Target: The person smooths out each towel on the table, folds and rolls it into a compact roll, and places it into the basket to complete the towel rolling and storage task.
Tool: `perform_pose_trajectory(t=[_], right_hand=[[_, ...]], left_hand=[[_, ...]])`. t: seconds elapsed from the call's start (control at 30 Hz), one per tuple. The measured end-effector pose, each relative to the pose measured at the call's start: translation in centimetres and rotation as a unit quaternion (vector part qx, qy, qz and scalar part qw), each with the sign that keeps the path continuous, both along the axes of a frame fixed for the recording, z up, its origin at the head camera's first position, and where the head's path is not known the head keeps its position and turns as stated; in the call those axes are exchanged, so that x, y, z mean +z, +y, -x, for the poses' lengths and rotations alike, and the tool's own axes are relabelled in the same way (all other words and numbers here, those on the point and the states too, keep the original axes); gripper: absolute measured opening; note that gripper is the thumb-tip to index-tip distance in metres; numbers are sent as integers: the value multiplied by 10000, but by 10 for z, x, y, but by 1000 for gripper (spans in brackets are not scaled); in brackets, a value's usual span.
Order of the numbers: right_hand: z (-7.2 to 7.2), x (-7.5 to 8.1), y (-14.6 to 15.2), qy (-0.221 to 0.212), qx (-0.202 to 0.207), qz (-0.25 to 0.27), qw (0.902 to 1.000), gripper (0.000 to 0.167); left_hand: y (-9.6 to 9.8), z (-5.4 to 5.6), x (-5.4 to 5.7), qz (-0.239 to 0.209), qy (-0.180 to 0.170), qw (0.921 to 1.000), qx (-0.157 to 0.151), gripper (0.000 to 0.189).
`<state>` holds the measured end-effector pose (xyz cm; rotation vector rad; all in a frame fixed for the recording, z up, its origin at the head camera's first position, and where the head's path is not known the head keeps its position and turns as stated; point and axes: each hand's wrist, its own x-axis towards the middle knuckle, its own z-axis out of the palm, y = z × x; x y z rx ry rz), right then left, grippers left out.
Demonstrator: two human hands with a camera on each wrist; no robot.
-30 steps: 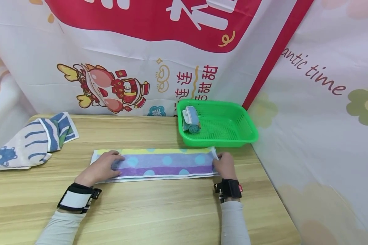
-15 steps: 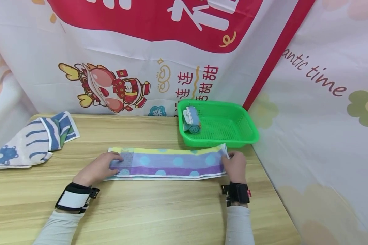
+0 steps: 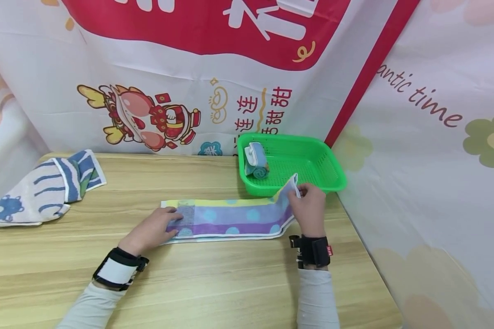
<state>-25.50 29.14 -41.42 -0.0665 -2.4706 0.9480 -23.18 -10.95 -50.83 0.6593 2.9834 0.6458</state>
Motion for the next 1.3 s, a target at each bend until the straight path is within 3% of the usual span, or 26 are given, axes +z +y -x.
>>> perform_pose_trajectory(t=[0.33, 0.57, 0.8, 1.1, 1.23, 1.3], right_hand=[[5, 22, -59, 78, 1060, 266, 9940, 13], [14, 23, -124, -37, 1873, 85, 9823, 8], [16, 2, -181, -317, 2613, -54, 9647, 8], [15, -40, -234, -1016, 3186, -203, 9422, 7], [16, -52, -248, -1071, 3364, -397, 9348, 9], [16, -58, -253, -1137, 3574, -508, 9256, 12]], left_hand=[[3, -2, 0, -101, -42, 9999, -20, 38], [-3, 2, -1, -465, 113, 9985, -280, 31], [-10, 12, -7, -1221, 169, 9912, -479, 26], [-16, 17, -11, -1583, 113, 9863, -447, 23], [-20, 17, -8, -1682, 105, 9855, -198, 15], [-22, 17, -7, -1717, 81, 9851, 56, 14]])
